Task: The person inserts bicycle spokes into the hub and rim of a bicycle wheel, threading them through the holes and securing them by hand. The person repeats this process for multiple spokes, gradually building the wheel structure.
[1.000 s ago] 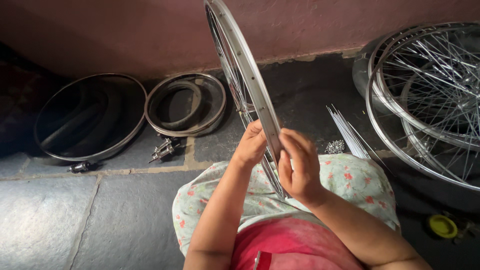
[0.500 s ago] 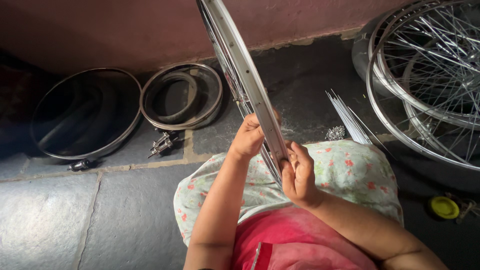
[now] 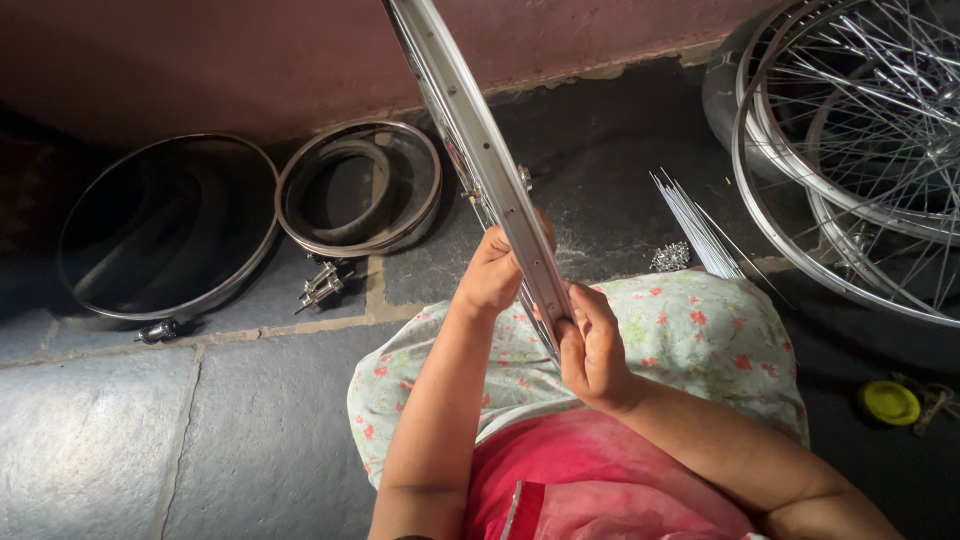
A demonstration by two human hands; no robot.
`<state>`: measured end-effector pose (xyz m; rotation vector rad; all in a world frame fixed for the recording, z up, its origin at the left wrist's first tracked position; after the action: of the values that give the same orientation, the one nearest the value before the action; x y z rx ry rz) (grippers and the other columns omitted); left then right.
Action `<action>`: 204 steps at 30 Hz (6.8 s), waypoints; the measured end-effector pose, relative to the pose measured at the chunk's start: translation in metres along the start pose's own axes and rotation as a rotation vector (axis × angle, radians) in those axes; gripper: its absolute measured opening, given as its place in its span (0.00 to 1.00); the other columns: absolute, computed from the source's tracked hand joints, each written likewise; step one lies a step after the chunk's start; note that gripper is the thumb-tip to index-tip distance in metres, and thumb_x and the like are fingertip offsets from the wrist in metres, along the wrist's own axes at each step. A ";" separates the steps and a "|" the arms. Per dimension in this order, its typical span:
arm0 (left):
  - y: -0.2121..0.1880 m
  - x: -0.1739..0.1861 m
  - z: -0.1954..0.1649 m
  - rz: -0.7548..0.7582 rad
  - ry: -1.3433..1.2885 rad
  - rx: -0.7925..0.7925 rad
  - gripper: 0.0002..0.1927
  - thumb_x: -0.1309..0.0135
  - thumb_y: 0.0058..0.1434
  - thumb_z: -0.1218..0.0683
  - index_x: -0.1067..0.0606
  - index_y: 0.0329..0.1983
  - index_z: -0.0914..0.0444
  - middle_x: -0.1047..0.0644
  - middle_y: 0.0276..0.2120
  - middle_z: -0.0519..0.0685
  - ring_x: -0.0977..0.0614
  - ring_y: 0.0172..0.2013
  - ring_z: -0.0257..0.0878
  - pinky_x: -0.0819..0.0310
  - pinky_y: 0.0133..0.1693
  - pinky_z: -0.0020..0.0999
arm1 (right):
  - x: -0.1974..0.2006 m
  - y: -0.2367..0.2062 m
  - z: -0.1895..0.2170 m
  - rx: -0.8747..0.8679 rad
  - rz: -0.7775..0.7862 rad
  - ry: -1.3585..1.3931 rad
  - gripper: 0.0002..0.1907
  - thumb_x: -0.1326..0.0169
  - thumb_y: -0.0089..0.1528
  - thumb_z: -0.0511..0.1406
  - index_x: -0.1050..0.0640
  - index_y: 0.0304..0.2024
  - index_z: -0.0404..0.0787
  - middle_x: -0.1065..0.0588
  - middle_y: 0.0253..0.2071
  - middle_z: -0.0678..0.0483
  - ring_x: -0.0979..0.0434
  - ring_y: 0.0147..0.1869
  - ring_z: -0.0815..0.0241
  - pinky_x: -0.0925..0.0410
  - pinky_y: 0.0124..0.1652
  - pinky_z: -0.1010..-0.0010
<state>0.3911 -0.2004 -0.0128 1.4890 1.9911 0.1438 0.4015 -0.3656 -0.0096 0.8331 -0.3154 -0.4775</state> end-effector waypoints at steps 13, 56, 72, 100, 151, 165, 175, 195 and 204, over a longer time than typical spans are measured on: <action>0.003 -0.010 0.002 0.063 0.074 -0.016 0.13 0.38 0.68 0.49 0.22 0.40 0.64 0.25 0.39 0.45 0.25 0.41 0.34 0.29 0.44 0.30 | 0.008 -0.004 -0.003 0.014 0.011 -0.004 0.32 0.65 0.69 0.20 0.50 0.74 0.40 0.33 0.62 0.40 0.24 0.60 0.54 0.30 0.61 0.63; -0.103 -0.004 -0.096 -0.586 0.730 -0.112 0.31 0.61 0.46 0.71 0.38 0.58 0.68 0.22 0.49 0.64 0.21 0.61 0.57 0.34 0.69 0.57 | 0.286 -0.041 -0.368 -1.398 0.540 -1.221 0.17 0.44 0.61 0.36 0.22 0.53 0.42 0.24 0.54 0.44 0.23 0.57 0.40 0.28 0.50 0.49; -0.164 0.045 -0.079 -0.793 0.997 -0.193 0.41 0.63 0.46 0.74 0.50 0.66 0.62 0.29 0.59 0.68 0.27 0.66 0.59 0.35 0.68 0.61 | 0.336 -0.058 -0.400 -1.736 0.474 -1.349 0.19 0.50 0.65 0.34 0.25 0.58 0.40 0.25 0.57 0.40 0.24 0.60 0.37 0.30 0.53 0.46; -0.172 0.063 -0.117 -0.872 0.888 -0.075 0.46 0.60 0.49 0.72 0.60 0.71 0.62 0.25 0.55 0.73 0.21 0.60 0.62 0.28 0.65 0.55 | 0.229 0.023 -0.402 -1.032 0.219 -1.000 0.16 0.51 0.68 0.28 0.24 0.57 0.41 0.21 0.52 0.39 0.20 0.53 0.43 0.26 0.51 0.55; -0.133 0.071 -0.136 -0.842 0.799 -0.056 0.47 0.60 0.47 0.71 0.53 0.73 0.63 0.23 0.51 0.69 0.18 0.56 0.62 0.22 0.63 0.52 | 0.061 0.034 -0.333 -0.657 -0.641 0.890 0.05 0.46 0.68 0.29 0.27 0.45 0.40 0.21 0.41 0.50 0.19 0.43 0.60 0.23 0.49 0.65; -0.125 0.051 -0.122 -0.772 0.876 -0.038 0.44 0.63 0.48 0.74 0.54 0.71 0.63 0.23 0.53 0.69 0.20 0.58 0.59 0.24 0.63 0.51 | 0.016 0.054 -0.331 -0.918 -0.430 0.919 0.04 0.43 0.65 0.31 0.25 0.39 0.45 0.22 0.55 0.54 0.26 0.56 0.62 0.32 0.56 0.62; -0.120 0.036 -0.105 -0.591 0.787 -0.365 0.29 0.49 0.71 0.40 0.36 0.66 0.62 0.25 0.58 0.56 0.21 0.61 0.50 0.30 0.70 0.50 | -0.004 0.066 -0.327 -0.886 -0.149 1.113 0.09 0.50 0.71 0.34 0.25 0.53 0.44 0.24 0.56 0.54 0.26 0.55 0.61 0.33 0.60 0.61; 0.028 0.197 0.004 -0.828 0.170 0.086 0.04 0.47 0.74 0.56 0.27 0.48 0.61 0.21 0.38 0.47 0.20 0.36 0.33 0.24 0.38 0.27 | -0.008 0.053 -0.333 -0.888 -0.126 1.076 0.22 0.50 0.68 0.31 0.37 0.64 0.47 0.24 0.57 0.49 0.24 0.57 0.62 0.31 0.60 0.62; -0.042 0.233 -0.093 -1.165 0.213 -0.136 0.03 0.49 0.73 0.58 0.27 0.45 0.62 0.20 0.40 0.51 0.21 0.34 0.33 0.22 0.37 0.23 | -0.016 0.057 -0.327 -0.834 -0.043 1.086 0.21 0.50 0.72 0.30 0.31 0.68 0.38 0.26 0.60 0.51 0.26 0.62 0.63 0.34 0.66 0.63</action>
<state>0.2703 0.0194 -0.0567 0.0742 2.6242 -0.0673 0.5504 -0.1189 -0.1748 0.1858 0.8637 -0.1090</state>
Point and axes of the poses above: each hand's wrist, its own y-axis towards the middle knuckle, its own x-axis out of the back of the hand, z = x × y, the point moved 8 cm from there along y, towards the middle knuckle
